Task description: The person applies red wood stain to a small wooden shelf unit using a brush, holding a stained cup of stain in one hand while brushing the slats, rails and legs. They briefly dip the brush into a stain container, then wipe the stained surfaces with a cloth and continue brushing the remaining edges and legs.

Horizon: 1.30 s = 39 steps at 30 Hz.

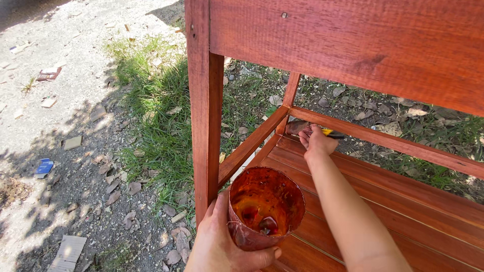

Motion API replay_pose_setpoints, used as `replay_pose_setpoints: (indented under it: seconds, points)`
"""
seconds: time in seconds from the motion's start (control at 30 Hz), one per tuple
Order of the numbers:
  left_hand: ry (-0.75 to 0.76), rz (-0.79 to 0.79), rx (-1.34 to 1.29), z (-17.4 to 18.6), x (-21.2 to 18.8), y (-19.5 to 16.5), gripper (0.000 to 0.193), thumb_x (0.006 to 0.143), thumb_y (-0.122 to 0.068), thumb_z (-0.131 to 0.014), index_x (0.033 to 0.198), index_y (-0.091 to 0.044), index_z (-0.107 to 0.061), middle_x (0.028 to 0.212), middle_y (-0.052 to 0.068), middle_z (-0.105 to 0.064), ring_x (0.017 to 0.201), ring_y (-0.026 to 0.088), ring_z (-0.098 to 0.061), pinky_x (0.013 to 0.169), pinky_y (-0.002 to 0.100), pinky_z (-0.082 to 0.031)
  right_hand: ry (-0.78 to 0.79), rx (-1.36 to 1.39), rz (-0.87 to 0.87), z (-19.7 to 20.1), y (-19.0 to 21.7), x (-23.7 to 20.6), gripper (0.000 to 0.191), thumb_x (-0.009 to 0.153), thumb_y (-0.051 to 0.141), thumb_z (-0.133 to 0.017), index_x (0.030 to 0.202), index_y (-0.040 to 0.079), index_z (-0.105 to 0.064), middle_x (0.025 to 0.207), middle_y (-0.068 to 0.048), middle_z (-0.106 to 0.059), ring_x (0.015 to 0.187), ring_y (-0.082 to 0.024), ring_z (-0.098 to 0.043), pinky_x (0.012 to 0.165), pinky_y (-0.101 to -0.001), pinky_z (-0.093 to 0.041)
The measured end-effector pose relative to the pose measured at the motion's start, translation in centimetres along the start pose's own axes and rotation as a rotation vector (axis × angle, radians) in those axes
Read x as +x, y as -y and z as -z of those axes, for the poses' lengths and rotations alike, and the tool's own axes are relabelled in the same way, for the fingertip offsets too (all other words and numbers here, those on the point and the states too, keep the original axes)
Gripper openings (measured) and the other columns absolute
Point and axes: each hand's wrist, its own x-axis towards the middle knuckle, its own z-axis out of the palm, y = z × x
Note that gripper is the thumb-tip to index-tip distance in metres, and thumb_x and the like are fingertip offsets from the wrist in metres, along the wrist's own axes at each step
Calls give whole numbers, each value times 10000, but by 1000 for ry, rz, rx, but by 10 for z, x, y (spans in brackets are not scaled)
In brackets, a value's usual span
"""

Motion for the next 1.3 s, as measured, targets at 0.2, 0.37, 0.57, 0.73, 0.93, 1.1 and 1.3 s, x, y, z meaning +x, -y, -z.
replay_pose_setpoints:
  seconds: [0.2, 0.37, 0.57, 0.73, 0.93, 1.1, 1.3]
  points:
    - [11, -91, 62, 4, 8, 9, 1230, 369, -386, -1013, 1431, -66, -481, 1295, 71, -720, 1232, 205, -705, 1064, 366, -532, -197, 585, -286, -26, -8, -2, 202, 963, 142, -647, 997, -54, -612, 827, -148, -715, 543, -236, -725, 527, -335, -614]
    - [19, -82, 76, 4, 9, 10, 1236, 359, -385, -1018, 1430, -68, -487, 1315, 76, -704, 1226, 217, -660, 1074, 374, -515, -215, -1, -207, -32, 0, -20, 231, 935, 183, -695, 965, -31, -615, 766, -123, -703, 513, -208, -672, 464, -339, -544]
    - [-5, -120, -9, 6, 9, -5, 1215, 375, -354, -988, 1440, -59, -483, 1307, 73, -703, 1221, 216, -654, 1065, 370, -533, -62, -402, 95, -39, 17, -33, 168, 930, 105, -695, 957, -10, -576, 737, -133, -718, 530, -209, -700, 416, -332, -527]
    - [26, -49, 27, 7, 1, -7, 1195, 375, -349, -984, 1427, -61, -497, 1259, 98, -677, 1221, 209, -682, 1065, 371, -531, 14, 69, -60, -13, 17, -35, 153, 959, 79, -692, 1015, 16, -564, 841, -138, -738, 559, -184, -730, 433, -279, -570]
    - [63, -66, 130, 3, -10, -10, 1262, 381, -347, -980, 1485, -53, -444, 1309, 111, -665, 1245, 211, -664, 1080, 362, -504, 419, -215, 207, 12, 28, -65, 399, 949, 197, -710, 1331, 89, -664, 959, -35, -755, 713, -127, -736, 576, -227, -562]
    - [113, -86, -45, -8, -40, -31, 1208, 409, -333, -950, 1462, -23, -448, 1272, 113, -672, 1193, 209, -653, 1026, 342, -566, 622, -228, 203, 41, 42, -113, 447, 953, 197, -706, 1377, 69, -648, 1009, -44, -768, 744, -142, -750, 625, -238, -571]
    - [74, -188, -134, -6, -67, -69, 964, 463, -362, -938, 1287, -41, -555, 1185, 100, -744, 1123, 197, -754, 950, 345, -597, 988, 13, 16, 82, 59, -187, 501, 972, 287, -645, 1417, 71, -569, 1174, -65, -673, 952, -186, -673, 810, -313, -531]
